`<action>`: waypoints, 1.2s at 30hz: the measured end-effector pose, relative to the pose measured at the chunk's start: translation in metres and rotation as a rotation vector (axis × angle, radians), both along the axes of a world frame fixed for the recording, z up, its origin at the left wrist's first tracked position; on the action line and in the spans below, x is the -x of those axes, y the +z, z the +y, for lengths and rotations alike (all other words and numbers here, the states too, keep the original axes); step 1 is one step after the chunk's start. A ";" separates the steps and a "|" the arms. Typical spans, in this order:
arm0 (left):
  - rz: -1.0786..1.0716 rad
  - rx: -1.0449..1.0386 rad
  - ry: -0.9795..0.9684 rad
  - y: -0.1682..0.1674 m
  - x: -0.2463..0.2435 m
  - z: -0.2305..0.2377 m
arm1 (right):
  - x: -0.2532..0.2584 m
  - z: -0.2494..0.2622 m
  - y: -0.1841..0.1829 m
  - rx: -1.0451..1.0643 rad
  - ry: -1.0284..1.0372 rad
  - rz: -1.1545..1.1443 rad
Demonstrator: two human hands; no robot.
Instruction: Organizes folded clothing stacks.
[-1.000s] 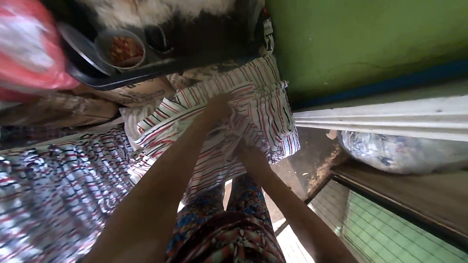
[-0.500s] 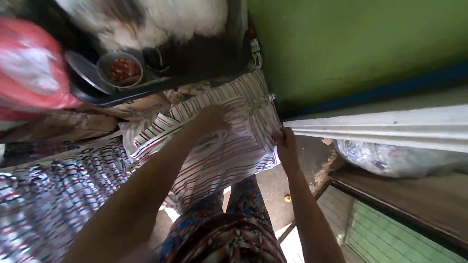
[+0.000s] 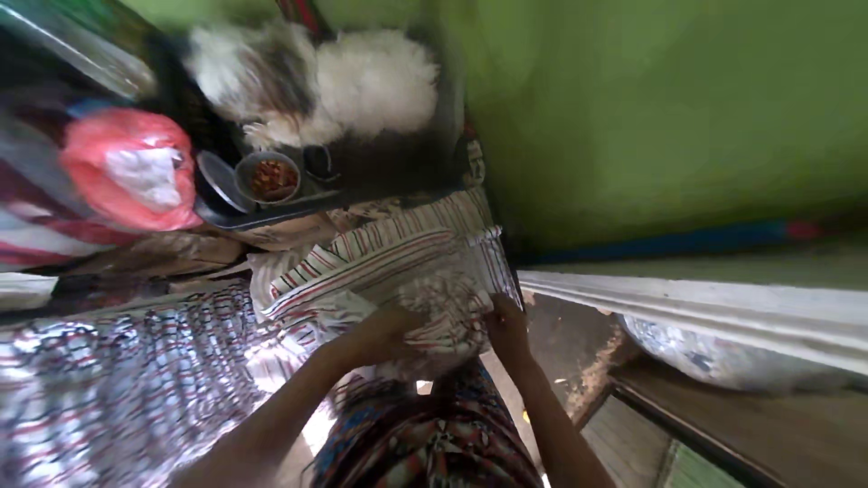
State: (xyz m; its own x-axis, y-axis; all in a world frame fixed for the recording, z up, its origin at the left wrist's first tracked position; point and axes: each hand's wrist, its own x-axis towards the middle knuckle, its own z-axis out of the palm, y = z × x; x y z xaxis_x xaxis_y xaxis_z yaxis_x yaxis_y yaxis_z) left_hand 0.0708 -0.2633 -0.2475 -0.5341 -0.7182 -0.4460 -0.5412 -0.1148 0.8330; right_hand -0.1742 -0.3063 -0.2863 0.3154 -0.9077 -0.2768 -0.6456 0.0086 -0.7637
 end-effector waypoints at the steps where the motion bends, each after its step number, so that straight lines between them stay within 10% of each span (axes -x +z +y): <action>1: 0.021 0.031 0.023 -0.005 -0.003 0.004 | -0.004 -0.008 -0.011 -0.015 0.031 0.004; 8: 0.000 -0.242 0.349 -0.008 -0.015 0.017 | -0.008 -0.006 -0.017 0.255 0.206 -0.042; 18: 0.031 -0.100 0.192 -0.003 -0.010 0.012 | -0.024 0.000 -0.037 -0.389 0.747 -0.091; 25: -0.367 0.298 0.610 -0.019 0.066 -0.073 | -0.018 -0.066 -0.066 -0.733 0.328 0.223; 28: -0.095 0.414 0.617 -0.017 0.088 -0.034 | -0.015 -0.071 -0.071 -0.551 0.580 0.418; 30: -0.066 0.507 0.672 -0.037 0.082 0.015 | -0.017 -0.059 -0.073 -0.548 0.297 0.200; 36: -0.303 0.379 1.463 -0.069 0.005 0.153 | -0.027 -0.041 -0.061 -0.170 0.098 0.135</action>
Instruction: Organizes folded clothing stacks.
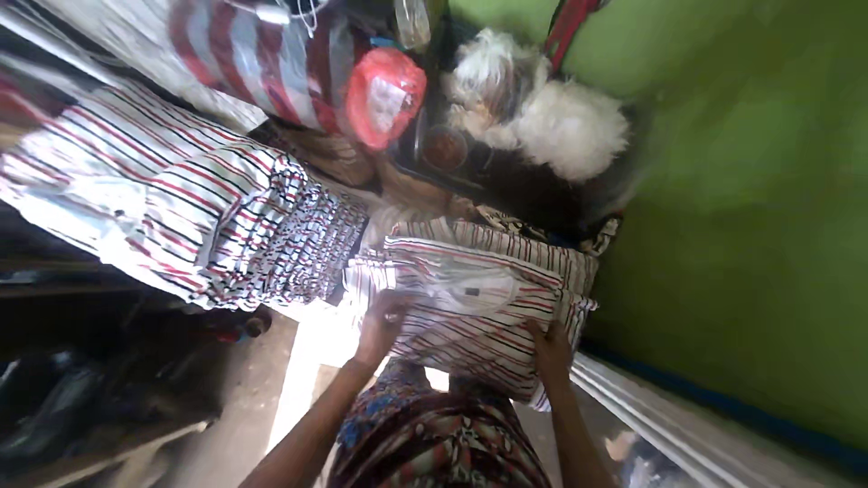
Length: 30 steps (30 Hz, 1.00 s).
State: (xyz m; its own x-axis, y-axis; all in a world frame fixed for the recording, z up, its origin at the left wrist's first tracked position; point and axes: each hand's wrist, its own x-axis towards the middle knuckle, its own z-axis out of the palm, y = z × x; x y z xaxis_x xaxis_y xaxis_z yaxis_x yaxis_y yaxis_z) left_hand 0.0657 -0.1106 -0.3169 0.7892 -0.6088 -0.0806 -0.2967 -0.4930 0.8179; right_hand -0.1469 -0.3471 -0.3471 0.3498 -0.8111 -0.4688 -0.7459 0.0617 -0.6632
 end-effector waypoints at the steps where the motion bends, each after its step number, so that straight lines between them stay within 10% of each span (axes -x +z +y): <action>1: -0.007 -0.049 0.139 0.000 -0.015 0.014 | -0.004 0.004 0.005 0.142 0.012 -0.002; 10: 0.362 -0.387 0.253 -0.018 -0.093 0.044 | -0.153 0.082 0.041 0.382 0.935 -0.025; 18: 0.327 0.098 0.327 -0.024 -0.096 0.079 | -0.200 0.079 0.034 0.298 0.899 0.175; 25: 0.030 -0.170 0.078 -0.029 -0.118 0.052 | -0.229 0.074 0.031 0.292 1.077 0.285; 30: 0.390 -0.373 -0.060 -0.040 -0.150 0.019 | -0.242 0.075 0.031 0.257 1.133 0.410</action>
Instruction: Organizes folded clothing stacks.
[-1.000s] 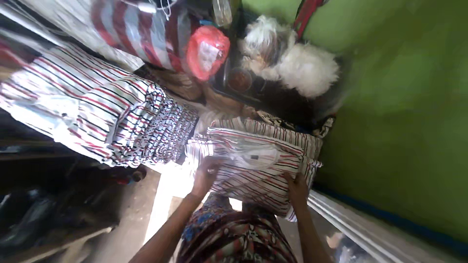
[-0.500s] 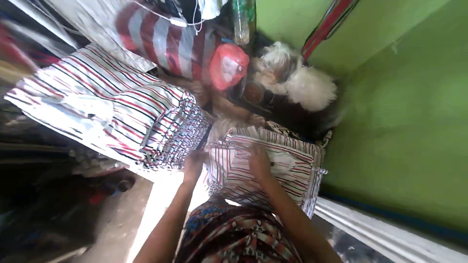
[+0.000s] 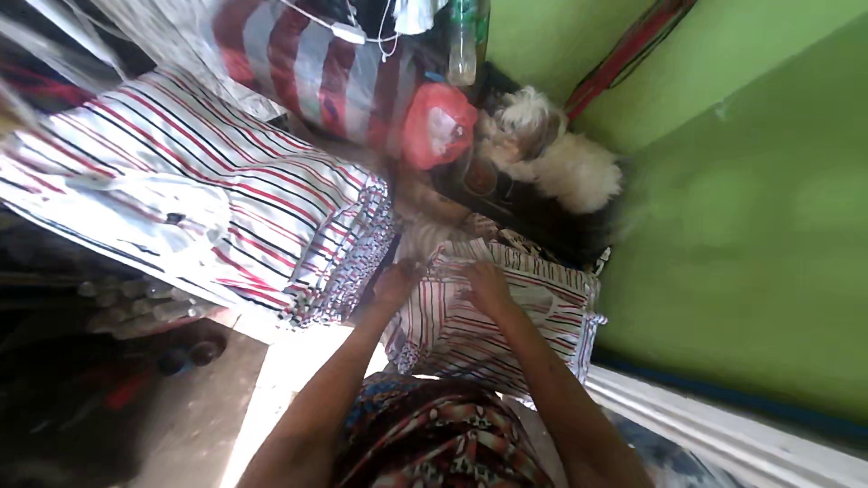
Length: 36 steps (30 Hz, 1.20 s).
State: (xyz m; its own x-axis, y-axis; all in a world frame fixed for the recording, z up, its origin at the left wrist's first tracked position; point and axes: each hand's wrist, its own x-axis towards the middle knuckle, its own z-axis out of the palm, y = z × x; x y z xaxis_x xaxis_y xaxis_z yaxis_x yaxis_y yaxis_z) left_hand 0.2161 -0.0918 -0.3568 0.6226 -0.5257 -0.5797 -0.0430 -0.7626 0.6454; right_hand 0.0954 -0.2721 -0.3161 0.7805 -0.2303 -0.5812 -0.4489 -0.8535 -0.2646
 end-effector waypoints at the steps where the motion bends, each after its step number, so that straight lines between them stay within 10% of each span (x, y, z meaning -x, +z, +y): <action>1: 0.045 -0.026 -0.054 0.004 -0.003 -0.001 | -0.002 0.000 -0.001 0.002 0.003 0.031; 7: 0.054 -0.073 -0.089 0.042 -0.012 0.042 | -0.004 -0.004 0.014 -0.094 0.047 0.076; 28: 0.448 0.138 0.301 0.009 0.038 0.063 | -0.016 0.016 0.009 -0.065 -0.005 0.157; 36: -0.035 0.466 0.344 0.030 0.037 0.068 | -0.008 0.009 -0.009 -0.092 -0.066 0.075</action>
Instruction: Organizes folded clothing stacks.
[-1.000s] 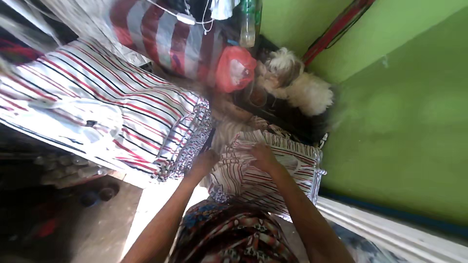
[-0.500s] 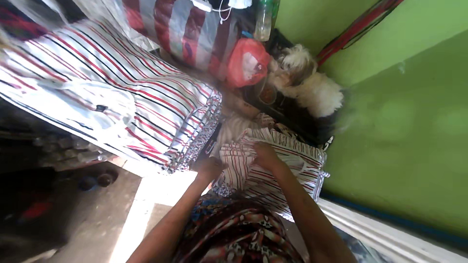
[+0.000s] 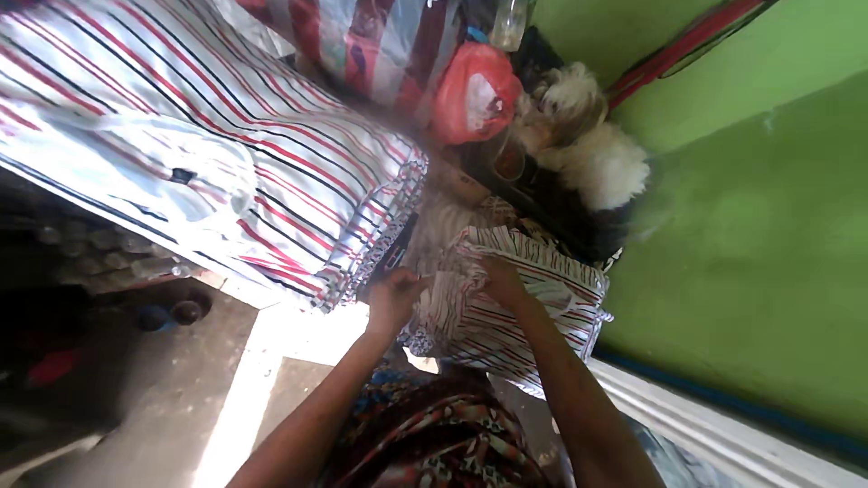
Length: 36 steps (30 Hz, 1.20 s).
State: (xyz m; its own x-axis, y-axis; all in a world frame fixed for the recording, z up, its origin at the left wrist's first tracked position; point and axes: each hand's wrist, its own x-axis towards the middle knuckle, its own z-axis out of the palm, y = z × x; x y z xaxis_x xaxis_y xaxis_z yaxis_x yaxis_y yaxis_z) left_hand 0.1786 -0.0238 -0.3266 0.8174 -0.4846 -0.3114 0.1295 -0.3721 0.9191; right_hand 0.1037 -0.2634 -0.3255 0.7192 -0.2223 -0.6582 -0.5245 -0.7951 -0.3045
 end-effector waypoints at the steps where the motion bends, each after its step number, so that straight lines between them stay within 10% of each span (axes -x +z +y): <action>1: -0.030 0.045 0.012 -0.005 -0.001 -0.002 | 0.001 0.000 -0.001 -0.002 0.003 -0.021; 7: 0.322 -0.062 0.079 -0.033 -0.010 -0.017 | -0.004 -0.003 0.008 -0.021 0.006 0.035; 14: 0.094 0.152 0.050 -0.033 -0.011 -0.012 | -0.007 -0.020 0.019 -0.137 -0.013 0.153; 20: 0.305 -0.040 -0.088 -0.028 -0.010 -0.015 | -0.003 -0.024 0.008 -0.146 0.014 0.059; 30: -0.031 -0.289 0.176 -0.025 0.007 -0.013 | -0.002 -0.025 0.001 -0.160 -0.031 0.027; 36: 0.155 -0.500 -0.117 0.000 0.016 -0.019 | -0.001 -0.026 -0.004 -0.176 -0.043 0.014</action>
